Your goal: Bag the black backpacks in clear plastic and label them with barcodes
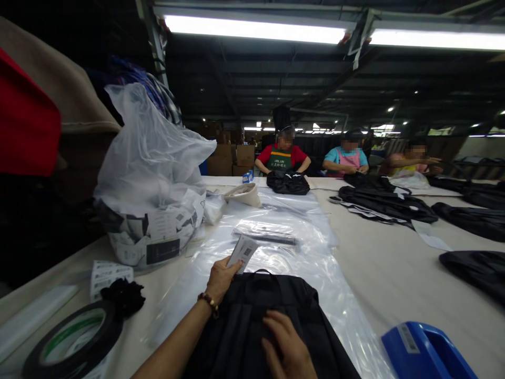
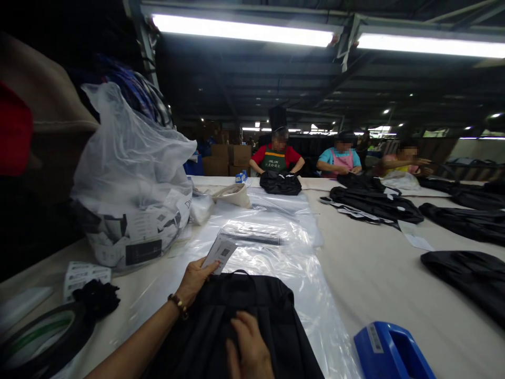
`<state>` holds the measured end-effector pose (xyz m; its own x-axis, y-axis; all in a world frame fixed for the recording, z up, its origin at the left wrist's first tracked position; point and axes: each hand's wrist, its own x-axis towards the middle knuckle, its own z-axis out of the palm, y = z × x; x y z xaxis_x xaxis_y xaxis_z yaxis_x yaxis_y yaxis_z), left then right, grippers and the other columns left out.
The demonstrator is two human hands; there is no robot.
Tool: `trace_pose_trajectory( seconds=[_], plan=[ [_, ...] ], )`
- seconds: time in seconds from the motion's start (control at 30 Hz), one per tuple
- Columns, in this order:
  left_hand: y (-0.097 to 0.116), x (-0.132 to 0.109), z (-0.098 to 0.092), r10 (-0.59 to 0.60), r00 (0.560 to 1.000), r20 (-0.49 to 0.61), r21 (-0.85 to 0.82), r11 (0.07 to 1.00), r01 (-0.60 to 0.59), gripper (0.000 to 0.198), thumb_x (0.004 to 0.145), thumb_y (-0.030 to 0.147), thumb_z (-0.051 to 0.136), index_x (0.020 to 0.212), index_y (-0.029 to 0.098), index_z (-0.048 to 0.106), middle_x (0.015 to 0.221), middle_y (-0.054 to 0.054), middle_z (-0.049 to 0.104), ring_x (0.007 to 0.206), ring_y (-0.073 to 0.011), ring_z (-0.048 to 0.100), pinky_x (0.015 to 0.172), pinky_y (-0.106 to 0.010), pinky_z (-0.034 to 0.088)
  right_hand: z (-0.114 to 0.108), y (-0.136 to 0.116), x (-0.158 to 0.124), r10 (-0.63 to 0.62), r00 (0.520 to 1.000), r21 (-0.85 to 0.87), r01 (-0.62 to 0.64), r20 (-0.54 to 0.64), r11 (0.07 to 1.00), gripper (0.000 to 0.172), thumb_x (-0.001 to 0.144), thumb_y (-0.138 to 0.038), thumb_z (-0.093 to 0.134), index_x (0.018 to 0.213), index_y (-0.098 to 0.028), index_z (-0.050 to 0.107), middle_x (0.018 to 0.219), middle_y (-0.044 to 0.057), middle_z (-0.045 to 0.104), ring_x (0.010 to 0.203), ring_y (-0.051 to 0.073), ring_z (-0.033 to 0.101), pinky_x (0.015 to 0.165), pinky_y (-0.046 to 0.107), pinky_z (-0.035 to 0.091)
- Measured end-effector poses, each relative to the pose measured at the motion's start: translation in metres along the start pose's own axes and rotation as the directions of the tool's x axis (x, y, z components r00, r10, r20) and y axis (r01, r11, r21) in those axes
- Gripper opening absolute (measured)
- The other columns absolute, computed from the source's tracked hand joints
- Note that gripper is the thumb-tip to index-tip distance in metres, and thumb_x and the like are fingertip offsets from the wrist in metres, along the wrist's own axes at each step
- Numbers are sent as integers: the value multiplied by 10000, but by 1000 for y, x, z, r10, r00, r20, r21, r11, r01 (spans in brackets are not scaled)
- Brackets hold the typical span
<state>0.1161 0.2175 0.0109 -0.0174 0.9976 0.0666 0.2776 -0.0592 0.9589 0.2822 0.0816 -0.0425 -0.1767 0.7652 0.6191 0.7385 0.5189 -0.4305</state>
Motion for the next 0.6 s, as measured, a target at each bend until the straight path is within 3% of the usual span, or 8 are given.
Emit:
trace_pose_trajectory(
  seconds=[0.1, 0.2, 0.27, 0.37, 0.6],
  plan=[
    [0, -8, 5, 9, 1000, -16, 28, 1000, -9, 433, 672, 487, 537, 873, 128, 671, 645, -15, 638, 510, -139, 487, 477, -251, 374, -11, 13, 54, 79, 990, -190, -55, 121, 980, 334, 843, -88, 376, 1110, -147, 567, 1193, 135, 585, 1111, 221, 551, 941, 369, 480],
    [0, -12, 9, 47, 998, -41, 93, 995, -43, 342, 704, 438, 528, 828, 153, 671, 682, -19, 651, 613, -161, 550, 570, -257, 419, -2, 22, 101, 134, 933, -351, -9, 334, 936, 408, 821, -24, 360, 1176, -129, 532, 1272, 139, 535, 1221, 247, 451, 1030, 433, 362],
    [-1, -15, 9, 65, 995, -77, 153, 987, -53, 290, 733, 401, 509, 807, 165, 661, 707, -25, 652, 658, -166, 565, 626, -262, 420, 8, 27, 119, 124, 895, -360, 43, 428, 932, 370, 818, -12, 371, 1115, -127, 559, 1150, 133, 611, 1129, 237, 526, 990, 407, 382],
    [-4, -18, 5, 75, 986, -150, 256, 966, -35, 238, 769, 357, 481, 756, 177, 637, 693, -29, 630, 645, -165, 551, 638, -272, 393, 19, 33, 128, 81, 847, -340, 122, 526, 932, 270, 836, -26, 383, 949, -142, 599, 900, 88, 664, 857, 195, 616, 782, 295, 453],
    [-12, -26, -3, 86, 981, -174, 305, 952, -30, 251, 796, 376, 460, 734, 194, 622, 714, -27, 636, 667, -164, 562, 646, -267, 396, 10, 34, 128, -6, 772, -326, 275, 635, 904, 172, 890, -119, 441, 914, -167, 605, 830, 55, 667, 780, 172, 621, 674, 242, 404]
  ],
)
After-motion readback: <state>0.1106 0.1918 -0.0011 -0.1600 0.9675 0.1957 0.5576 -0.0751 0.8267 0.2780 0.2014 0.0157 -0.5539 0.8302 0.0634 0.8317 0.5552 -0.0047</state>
